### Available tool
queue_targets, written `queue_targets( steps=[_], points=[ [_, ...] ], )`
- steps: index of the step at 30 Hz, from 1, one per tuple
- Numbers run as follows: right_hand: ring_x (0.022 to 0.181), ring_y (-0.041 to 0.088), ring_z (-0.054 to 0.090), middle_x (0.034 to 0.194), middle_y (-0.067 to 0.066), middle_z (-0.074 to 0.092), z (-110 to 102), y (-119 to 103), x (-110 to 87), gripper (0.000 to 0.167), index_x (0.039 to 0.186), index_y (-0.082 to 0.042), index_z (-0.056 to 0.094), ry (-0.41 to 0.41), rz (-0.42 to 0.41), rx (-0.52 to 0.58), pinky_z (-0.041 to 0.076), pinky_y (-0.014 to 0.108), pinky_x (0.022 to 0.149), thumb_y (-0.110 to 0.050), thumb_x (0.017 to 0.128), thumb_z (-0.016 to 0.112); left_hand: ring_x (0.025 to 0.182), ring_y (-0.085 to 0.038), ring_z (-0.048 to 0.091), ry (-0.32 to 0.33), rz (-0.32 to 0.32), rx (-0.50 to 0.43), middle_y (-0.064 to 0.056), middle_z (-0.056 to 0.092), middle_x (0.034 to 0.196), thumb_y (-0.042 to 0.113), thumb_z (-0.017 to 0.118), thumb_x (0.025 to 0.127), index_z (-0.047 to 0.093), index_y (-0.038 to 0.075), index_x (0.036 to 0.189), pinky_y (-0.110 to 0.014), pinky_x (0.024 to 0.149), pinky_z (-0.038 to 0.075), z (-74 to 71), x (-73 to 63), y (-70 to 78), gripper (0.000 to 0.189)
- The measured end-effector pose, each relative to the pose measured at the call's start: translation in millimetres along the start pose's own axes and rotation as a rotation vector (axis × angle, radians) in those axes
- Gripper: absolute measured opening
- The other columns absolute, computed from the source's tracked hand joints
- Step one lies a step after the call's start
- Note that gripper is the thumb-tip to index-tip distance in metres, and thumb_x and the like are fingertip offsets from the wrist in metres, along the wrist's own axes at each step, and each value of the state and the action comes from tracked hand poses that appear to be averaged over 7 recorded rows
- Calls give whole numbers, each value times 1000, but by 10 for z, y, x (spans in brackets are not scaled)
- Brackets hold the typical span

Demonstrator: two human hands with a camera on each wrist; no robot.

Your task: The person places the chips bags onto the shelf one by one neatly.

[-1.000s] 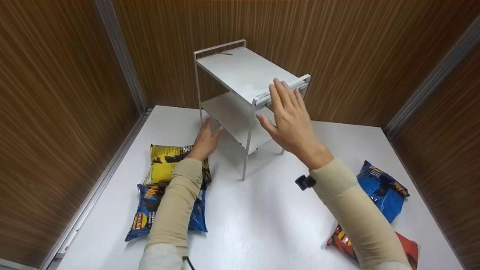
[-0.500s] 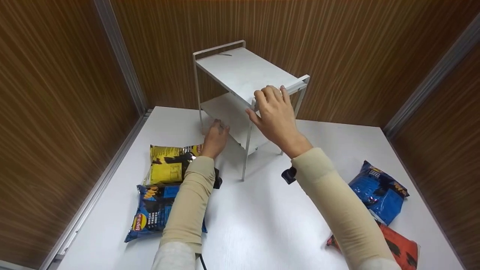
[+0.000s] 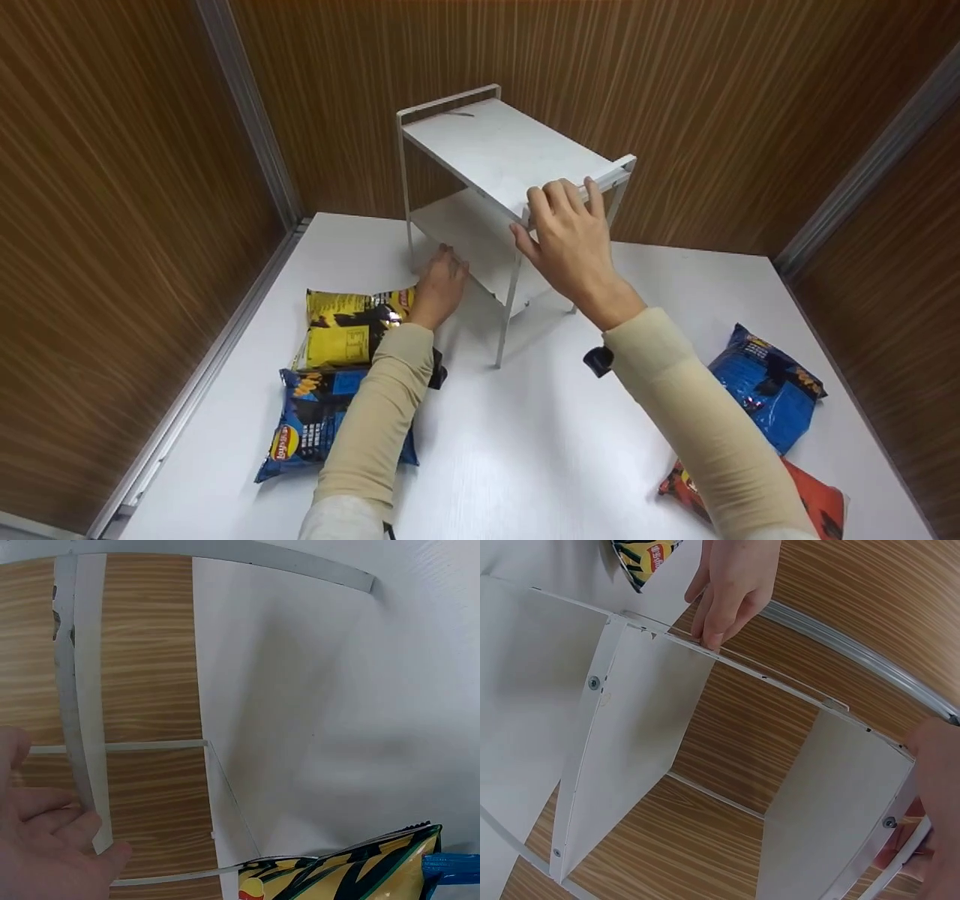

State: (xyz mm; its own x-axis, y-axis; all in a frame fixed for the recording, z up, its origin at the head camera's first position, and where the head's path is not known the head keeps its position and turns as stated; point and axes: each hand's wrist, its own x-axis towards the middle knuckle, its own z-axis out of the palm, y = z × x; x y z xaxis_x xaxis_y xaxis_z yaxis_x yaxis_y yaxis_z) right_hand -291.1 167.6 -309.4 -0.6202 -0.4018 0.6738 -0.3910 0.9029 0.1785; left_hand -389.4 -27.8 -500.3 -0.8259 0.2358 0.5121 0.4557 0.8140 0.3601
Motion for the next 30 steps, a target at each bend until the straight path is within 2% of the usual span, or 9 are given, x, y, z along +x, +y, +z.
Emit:
queue_targets(
  steps=[1,3,6,8,10,12,20,24,30],
  points=[
    [117,35,56,111,16,61,-9,16,-18,38,115,-3,55,7,0,-3,31,61,114,-37,98,56,138,-27,44,11,55,99,-18,48,142,17,29,109,56,1,130,-34,120,34,82,-1,-42,37],
    [116,35,56,111,16,61,-32,44,-56,39,116,-2,55,15,-1,-11,31,61,114,-37,98,56,139,-27,45,22,66,105,-18,48,142,13,30,108,57,1,129,-33,120,34,184,0,-83,36],
    [115,35,56,110,16,61,-62,87,-112,38,114,-1,54,21,-5,-21,31,61,113,-36,98,56,145,-33,37,-152,-244,-316,-23,41,152,15,44,105,46,-6,142,-41,120,32,-322,-29,311,42],
    [114,35,55,109,16,60,-83,111,-149,36,113,-1,54,26,-6,-21,31,61,113,-34,98,55,147,-32,34,-173,-385,-474,-21,38,156,18,47,105,39,-5,147,-42,121,30,-500,-36,433,48],
    [113,36,55,108,16,60,-101,134,-189,34,112,-1,54,32,-7,-14,32,60,113,-33,97,55,146,-32,34,-199,-415,-473,-20,37,155,18,49,104,37,-5,148,-43,121,30,-596,-41,471,50],
    [112,36,55,109,16,60,-121,156,-230,34,112,-1,54,40,-9,-8,32,60,113,-31,96,55,145,-31,36,-188,-414,-466,-20,38,155,19,50,104,37,-3,149,-42,121,31,-617,-36,435,51],
    [111,37,55,109,17,59,-231,248,-417,34,112,1,56,68,-25,8,34,57,111,-28,95,53,151,-34,24,-111,-474,-511,-21,21,161,21,47,103,16,0,157,-42,124,25,-761,53,265,65],
    [112,37,55,109,19,60,-294,304,-523,34,111,2,56,89,-36,14,35,57,109,-27,94,52,151,-35,21,-75,-471,-507,-22,17,163,18,45,104,9,0,158,-42,124,24,-827,103,198,67],
    [116,38,54,114,22,61,-395,426,-679,38,114,4,56,79,-48,-1,36,56,107,-29,96,48,152,-33,21,-132,-484,-529,-19,19,164,21,39,106,7,4,159,-44,124,23,-857,94,213,64]
  ],
)
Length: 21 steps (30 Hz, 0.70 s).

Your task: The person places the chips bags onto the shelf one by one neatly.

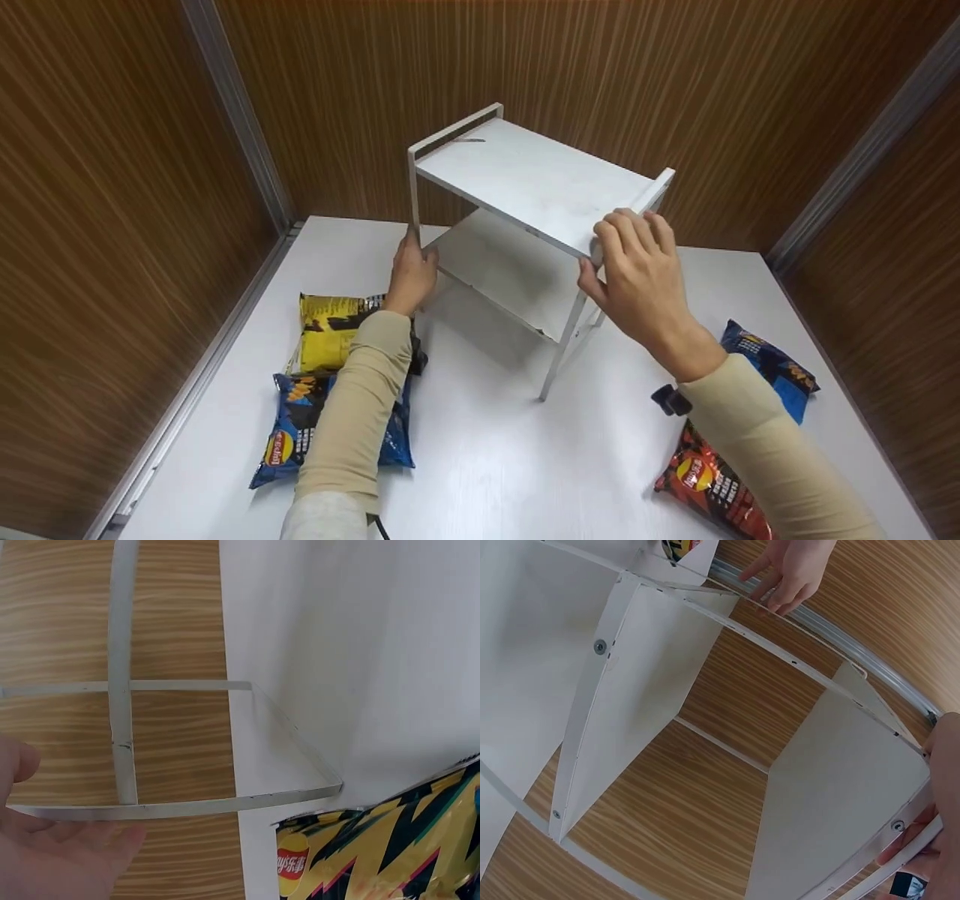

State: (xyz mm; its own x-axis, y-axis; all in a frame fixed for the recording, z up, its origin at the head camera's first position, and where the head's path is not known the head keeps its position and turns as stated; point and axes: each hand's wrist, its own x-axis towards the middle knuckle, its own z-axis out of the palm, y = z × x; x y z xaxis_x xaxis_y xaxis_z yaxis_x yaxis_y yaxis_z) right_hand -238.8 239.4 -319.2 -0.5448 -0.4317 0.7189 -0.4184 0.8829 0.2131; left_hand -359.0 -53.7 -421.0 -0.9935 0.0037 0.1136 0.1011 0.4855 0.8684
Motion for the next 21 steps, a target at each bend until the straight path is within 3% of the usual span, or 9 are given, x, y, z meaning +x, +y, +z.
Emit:
queue_targets(
  steps=[4,10,15,21],
  points=[
    [123,38,52,120,23,60,-80,119,-95,41,117,4,56,-33,13,7,35,55,107,-30,97,46,147,-33,34,-15,22,-14,-20,35,156,23,41,106,23,2,155,-43,120,32,10,-26,16,56],
    [131,37,50,129,22,59,-157,333,-231,40,121,4,56,-40,23,68,35,58,111,-27,95,53,123,-29,58,-24,120,5,-18,61,130,22,44,106,51,-1,136,-41,104,50,-35,-80,-10,38],
    [139,36,45,141,19,55,-221,497,-306,36,122,1,56,-77,34,140,31,55,118,-22,94,57,111,-27,65,-52,177,5,-16,68,118,21,46,106,61,0,124,-40,96,54,-62,-143,-39,32],
    [146,31,37,154,14,43,-207,667,-418,41,129,0,51,-81,49,229,25,44,124,-17,93,60,108,-25,67,-92,242,38,-13,72,111,21,47,106,67,3,114,-42,96,55,-106,-266,-107,29]
  ],
)
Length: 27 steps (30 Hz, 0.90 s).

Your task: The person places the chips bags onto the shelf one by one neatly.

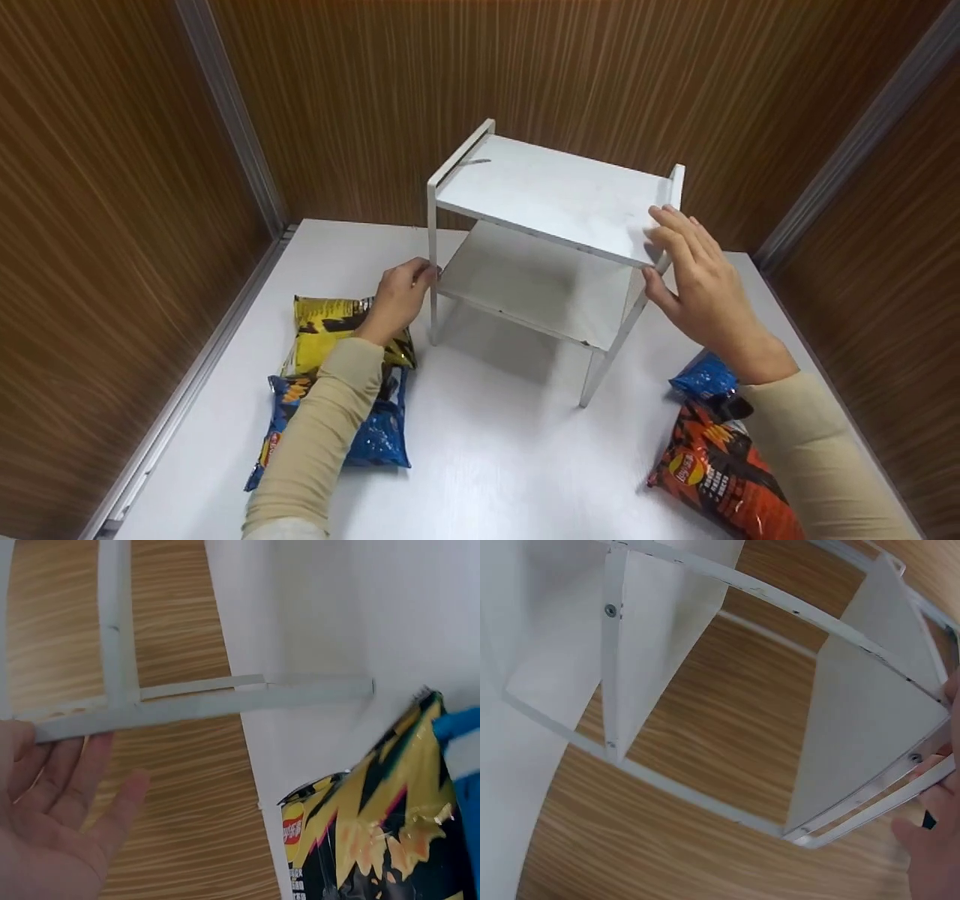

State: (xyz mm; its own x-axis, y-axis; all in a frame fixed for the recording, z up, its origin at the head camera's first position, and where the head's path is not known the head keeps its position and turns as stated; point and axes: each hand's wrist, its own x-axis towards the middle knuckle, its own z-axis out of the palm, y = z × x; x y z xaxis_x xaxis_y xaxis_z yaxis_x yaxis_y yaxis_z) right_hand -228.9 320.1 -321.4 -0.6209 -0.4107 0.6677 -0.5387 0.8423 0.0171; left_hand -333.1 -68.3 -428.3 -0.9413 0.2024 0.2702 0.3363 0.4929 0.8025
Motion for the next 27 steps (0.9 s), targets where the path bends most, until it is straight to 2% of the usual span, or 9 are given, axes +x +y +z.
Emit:
queue_targets(
  steps=[2,6,9,12,18,23,27],
  points=[
    [147,30,35,157,12,39,4,48,-34,43,132,0,48,5,8,15,24,43,124,-16,94,59,106,-23,67,-12,15,4,-12,73,109,21,47,106,69,4,112,-41,96,55,-9,-62,1,29],
    [150,29,30,161,10,33,0,132,-81,49,138,-1,42,16,31,71,21,45,125,-10,93,59,88,-20,63,-33,66,29,-11,71,98,20,47,106,69,5,113,-36,79,55,-10,-166,21,28],
    [151,28,27,163,9,29,-6,183,-95,53,142,-4,38,8,50,103,19,46,126,-9,94,59,78,-18,55,-36,94,62,-9,70,95,20,47,106,69,6,113,-31,70,48,1,-226,36,27],
    [152,27,25,163,8,28,-14,223,-114,54,146,-8,34,1,69,118,17,45,126,-13,97,57,78,-14,55,-27,114,89,-8,73,97,21,49,105,70,7,110,-26,71,49,14,-285,61,26],
    [153,26,23,163,7,27,-46,305,-159,54,150,-12,30,-3,96,141,17,39,126,-18,101,53,75,-16,57,-24,183,111,-10,74,93,20,52,104,72,6,106,-30,69,51,49,-417,130,25],
    [153,23,23,164,4,26,-78,350,-184,54,151,-13,29,1,116,163,16,31,126,-20,102,51,83,-17,66,-66,198,139,-9,75,99,24,52,104,71,5,109,-34,77,58,78,-483,211,27],
    [153,22,23,164,5,25,-78,355,-173,54,152,-13,27,-1,121,175,16,28,125,-21,103,50,96,-21,69,-60,191,197,-10,73,107,28,50,105,68,5,116,-36,87,59,20,-447,303,32]
  ],
)
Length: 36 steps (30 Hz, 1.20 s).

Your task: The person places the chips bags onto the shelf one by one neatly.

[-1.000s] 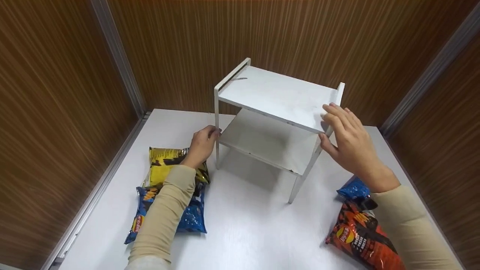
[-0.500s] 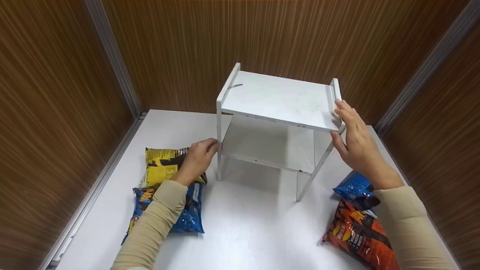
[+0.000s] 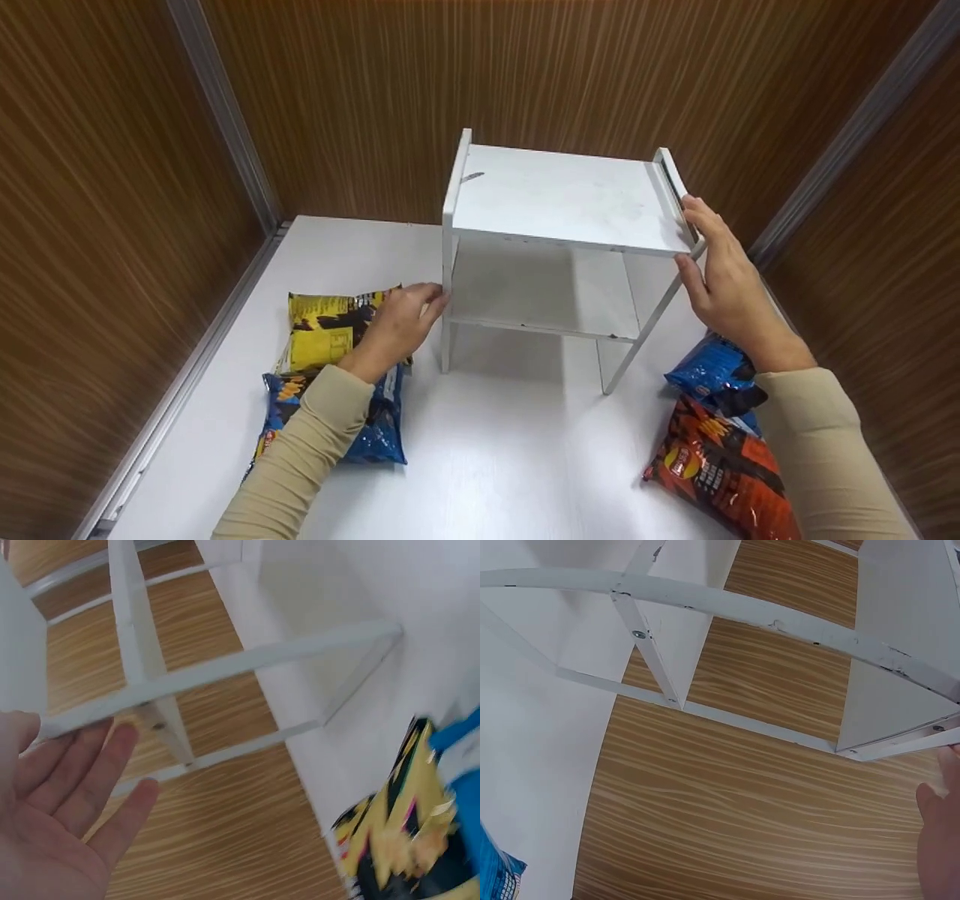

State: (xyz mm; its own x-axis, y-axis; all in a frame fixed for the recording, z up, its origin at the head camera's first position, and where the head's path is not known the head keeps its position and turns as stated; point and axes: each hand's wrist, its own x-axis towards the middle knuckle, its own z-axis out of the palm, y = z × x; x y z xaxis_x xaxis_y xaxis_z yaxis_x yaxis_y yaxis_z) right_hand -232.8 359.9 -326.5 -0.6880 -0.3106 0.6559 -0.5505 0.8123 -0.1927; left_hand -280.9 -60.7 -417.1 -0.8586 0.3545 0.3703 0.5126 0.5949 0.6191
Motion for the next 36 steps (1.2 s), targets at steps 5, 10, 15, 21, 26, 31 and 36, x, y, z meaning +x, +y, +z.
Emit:
queue_targets(
  steps=[5,10,15,21,26,31,36],
  points=[
    [153,21,23,164,6,26,25,1,11,54,151,-10,27,6,-7,0,16,28,125,-21,103,49,124,-27,59,40,-8,40,-11,62,134,38,48,104,54,7,139,-43,107,49,-224,107,113,46],
    [153,21,23,164,6,26,40,8,15,54,151,-7,28,10,-18,3,17,32,126,-19,103,49,143,-30,40,98,-10,15,-13,39,156,45,50,101,27,10,157,-50,118,35,-492,222,283,70],
    [153,22,24,164,7,27,17,14,19,55,151,-10,28,5,-13,17,18,35,126,-19,102,51,150,-27,29,195,93,26,-11,29,162,45,49,100,21,10,158,-46,122,28,-640,418,506,74],
    [153,24,23,164,5,25,-12,12,48,55,152,-14,27,-32,6,14,18,43,126,-22,103,50,152,-24,26,97,195,238,-12,30,162,51,46,101,25,4,157,-40,126,21,-654,629,777,75],
    [153,25,23,165,4,24,11,2,83,54,152,-13,26,-42,11,12,14,45,127,-23,104,48,155,-27,16,-23,137,415,-16,21,164,62,41,99,22,-1,156,-39,127,15,-644,716,865,87],
    [153,26,23,165,5,24,8,-4,94,54,151,-13,26,-35,3,16,11,44,127,-23,103,49,154,-29,19,-60,125,540,-18,23,163,65,41,97,21,-2,156,-41,127,16,-678,754,918,91],
    [152,26,25,164,7,26,29,-25,100,55,151,-12,27,-15,-4,16,12,46,127,-21,102,50,154,-30,18,-76,120,573,-20,22,163,72,42,93,17,-1,157,-42,127,16,-666,774,958,100]
  ],
)
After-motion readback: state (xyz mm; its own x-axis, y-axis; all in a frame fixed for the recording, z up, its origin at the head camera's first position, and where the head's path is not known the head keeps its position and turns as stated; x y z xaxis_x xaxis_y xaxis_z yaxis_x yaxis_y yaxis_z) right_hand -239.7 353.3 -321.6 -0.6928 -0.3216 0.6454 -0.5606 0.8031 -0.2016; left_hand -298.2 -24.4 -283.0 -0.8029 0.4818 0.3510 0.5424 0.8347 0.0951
